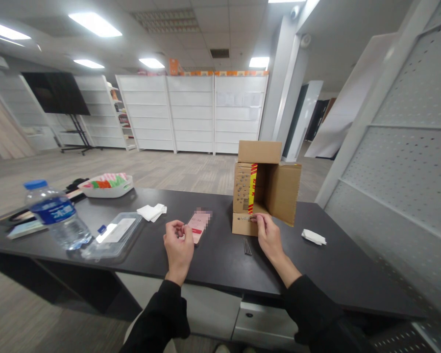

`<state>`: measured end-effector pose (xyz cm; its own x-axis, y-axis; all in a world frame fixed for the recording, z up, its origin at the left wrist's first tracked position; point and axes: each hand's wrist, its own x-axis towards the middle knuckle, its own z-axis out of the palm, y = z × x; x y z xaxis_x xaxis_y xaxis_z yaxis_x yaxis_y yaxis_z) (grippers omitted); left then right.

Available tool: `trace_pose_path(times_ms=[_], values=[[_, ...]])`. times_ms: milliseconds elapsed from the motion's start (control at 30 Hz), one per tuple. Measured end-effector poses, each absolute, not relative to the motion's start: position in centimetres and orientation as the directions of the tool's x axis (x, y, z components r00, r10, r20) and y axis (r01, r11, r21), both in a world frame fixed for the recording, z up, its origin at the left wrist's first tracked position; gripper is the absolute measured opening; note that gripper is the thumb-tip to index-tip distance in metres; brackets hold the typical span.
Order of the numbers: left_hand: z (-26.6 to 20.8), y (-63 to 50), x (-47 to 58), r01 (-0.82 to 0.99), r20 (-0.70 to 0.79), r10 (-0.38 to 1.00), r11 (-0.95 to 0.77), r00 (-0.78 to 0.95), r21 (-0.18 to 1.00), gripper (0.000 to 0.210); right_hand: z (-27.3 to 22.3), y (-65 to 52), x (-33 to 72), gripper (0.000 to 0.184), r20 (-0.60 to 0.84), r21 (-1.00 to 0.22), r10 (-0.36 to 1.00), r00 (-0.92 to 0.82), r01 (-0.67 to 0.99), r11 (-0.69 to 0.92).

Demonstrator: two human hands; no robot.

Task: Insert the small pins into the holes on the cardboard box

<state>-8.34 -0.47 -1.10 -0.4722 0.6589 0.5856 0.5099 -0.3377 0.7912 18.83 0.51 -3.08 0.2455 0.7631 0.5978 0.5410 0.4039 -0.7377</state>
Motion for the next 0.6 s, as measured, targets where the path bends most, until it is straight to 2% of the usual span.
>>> trace_pose_path(times_ms=[600], values=[[-1.1,-0.4,-8.2,0.504,0.577,0.661,-0.330,-0.480,0.798,0.012,-1.9,0.9,18.6,0.035,0.632,-0.639,0.760,0.152,0.656,0.401]])
